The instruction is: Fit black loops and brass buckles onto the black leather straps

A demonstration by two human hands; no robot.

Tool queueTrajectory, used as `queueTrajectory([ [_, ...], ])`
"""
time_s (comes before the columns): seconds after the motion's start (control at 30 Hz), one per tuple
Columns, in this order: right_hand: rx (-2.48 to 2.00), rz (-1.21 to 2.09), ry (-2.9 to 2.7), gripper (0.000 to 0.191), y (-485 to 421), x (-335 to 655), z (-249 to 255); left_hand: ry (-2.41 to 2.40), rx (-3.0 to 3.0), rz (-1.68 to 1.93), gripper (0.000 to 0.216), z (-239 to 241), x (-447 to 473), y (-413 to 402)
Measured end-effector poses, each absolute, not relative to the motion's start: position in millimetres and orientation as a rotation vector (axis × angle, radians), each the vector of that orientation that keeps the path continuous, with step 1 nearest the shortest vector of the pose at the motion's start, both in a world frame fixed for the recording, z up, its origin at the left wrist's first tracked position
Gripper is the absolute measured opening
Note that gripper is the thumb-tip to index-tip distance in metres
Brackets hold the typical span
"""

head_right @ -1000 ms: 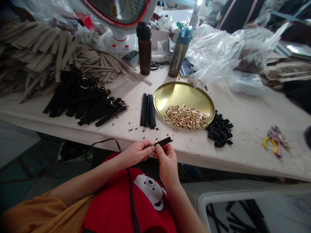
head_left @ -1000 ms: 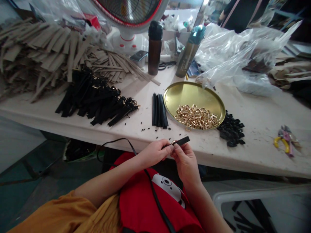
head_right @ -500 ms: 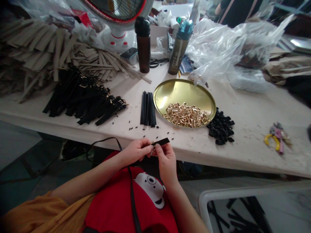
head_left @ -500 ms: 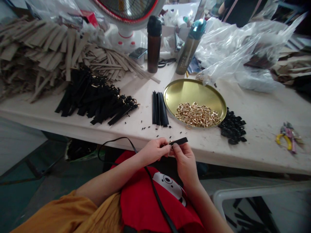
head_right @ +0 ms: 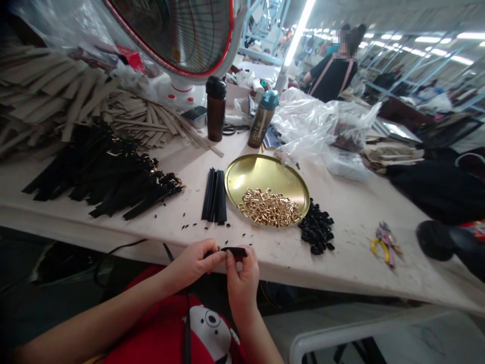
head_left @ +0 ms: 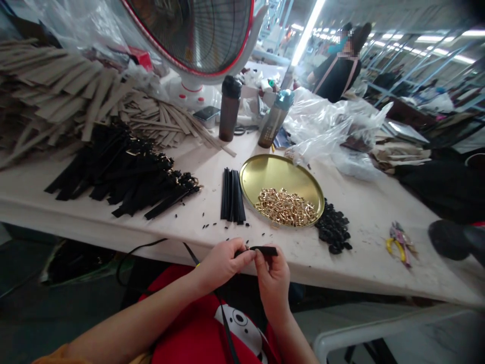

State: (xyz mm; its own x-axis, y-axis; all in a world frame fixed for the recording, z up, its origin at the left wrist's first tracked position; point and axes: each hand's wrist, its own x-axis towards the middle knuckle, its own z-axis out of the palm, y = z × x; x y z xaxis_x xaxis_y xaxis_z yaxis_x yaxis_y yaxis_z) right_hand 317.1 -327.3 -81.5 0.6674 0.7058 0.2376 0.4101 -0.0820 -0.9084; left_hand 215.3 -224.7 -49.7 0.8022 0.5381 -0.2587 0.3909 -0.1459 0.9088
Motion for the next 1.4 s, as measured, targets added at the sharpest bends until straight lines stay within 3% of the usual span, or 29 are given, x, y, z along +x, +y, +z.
queueTrajectory([
  [0.3, -1.674, 0.545, -0.859, 0.009, -318, 332, -87, 0.723, 1.76, 0.096, 0.037, -54, 224, -212],
  [0.43, -1.605, 0.706, -0.685, 0.015, -313, 336, -91, 0.695, 1.862, 0.126, 0.026, -48, 226, -211],
  [0.8, -1.656, 0.491, -0.948, 0.01, -313, 345, -86, 0.689, 1.868, 0.103, 0.036, -53, 242, -197],
  [1.03, -1.659, 0.582, -0.762, 0.012, -310, 344, -80, 0.635, 1.87, 0.159, 0.021, -45, 239, -208],
  [1.4, -1.69, 0.412, -0.945, 0.015, -327, 327, -76, 0.681, 1.742, 0.182, 0.026, -44, 224, -221],
])
